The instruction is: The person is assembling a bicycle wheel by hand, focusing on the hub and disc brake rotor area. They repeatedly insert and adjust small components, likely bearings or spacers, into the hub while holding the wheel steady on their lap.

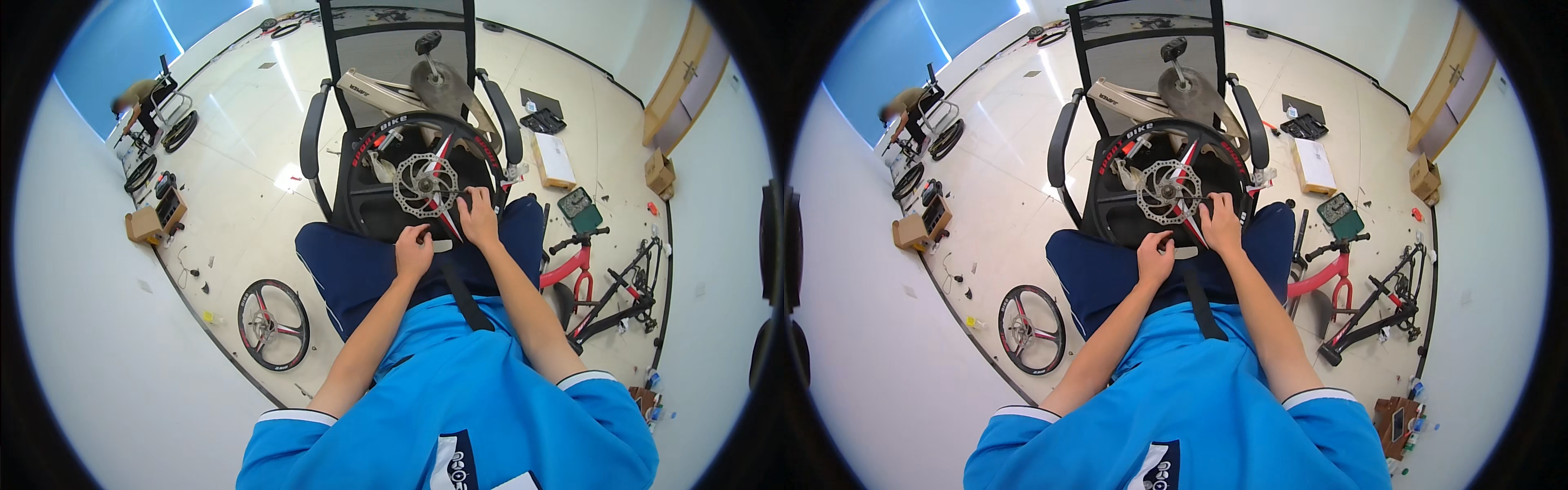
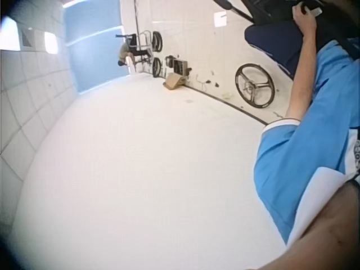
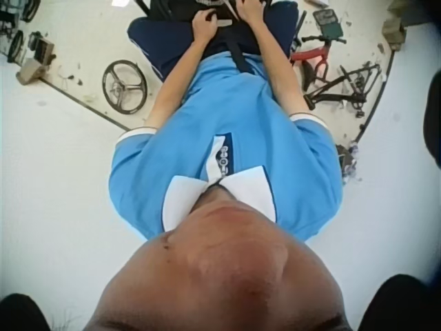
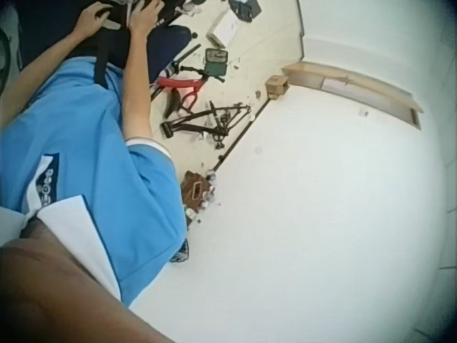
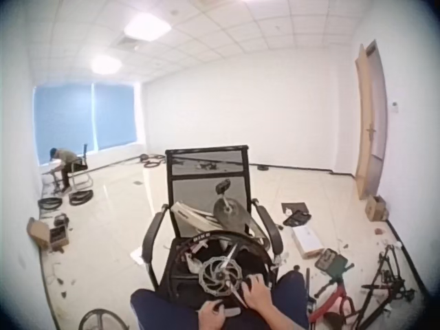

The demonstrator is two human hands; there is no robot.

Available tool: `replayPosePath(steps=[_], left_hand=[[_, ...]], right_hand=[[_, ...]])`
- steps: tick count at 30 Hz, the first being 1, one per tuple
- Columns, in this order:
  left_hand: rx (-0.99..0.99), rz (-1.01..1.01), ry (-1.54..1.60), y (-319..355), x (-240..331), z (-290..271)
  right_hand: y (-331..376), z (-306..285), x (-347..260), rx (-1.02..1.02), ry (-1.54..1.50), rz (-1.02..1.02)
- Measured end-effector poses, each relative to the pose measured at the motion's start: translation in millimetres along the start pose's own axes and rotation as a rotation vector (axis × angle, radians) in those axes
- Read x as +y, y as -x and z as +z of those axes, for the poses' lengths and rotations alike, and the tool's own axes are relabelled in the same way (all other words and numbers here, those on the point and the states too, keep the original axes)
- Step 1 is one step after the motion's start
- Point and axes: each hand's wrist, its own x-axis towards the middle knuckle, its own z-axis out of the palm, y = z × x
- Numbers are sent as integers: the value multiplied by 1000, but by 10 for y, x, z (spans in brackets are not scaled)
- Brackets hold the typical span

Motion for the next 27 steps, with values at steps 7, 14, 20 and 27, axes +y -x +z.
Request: replayPosePath(steps=[7, 14, 20, 27], left_hand=[[2, -78, 1, -62, -120, 28], [-33, -224, 44, -112, -210, 1], [-82, -264, 18, -46, -244, -32], [-32, -195, 36, 74, -277, -12]], right_hand=[[-240, -64, 260, -53, 80, -154], [-239, 148, 470, -66, -220, 98], [-224, 197, 272, -140, -321, 334], [-214, 316, 311, -173, -160, 261]])
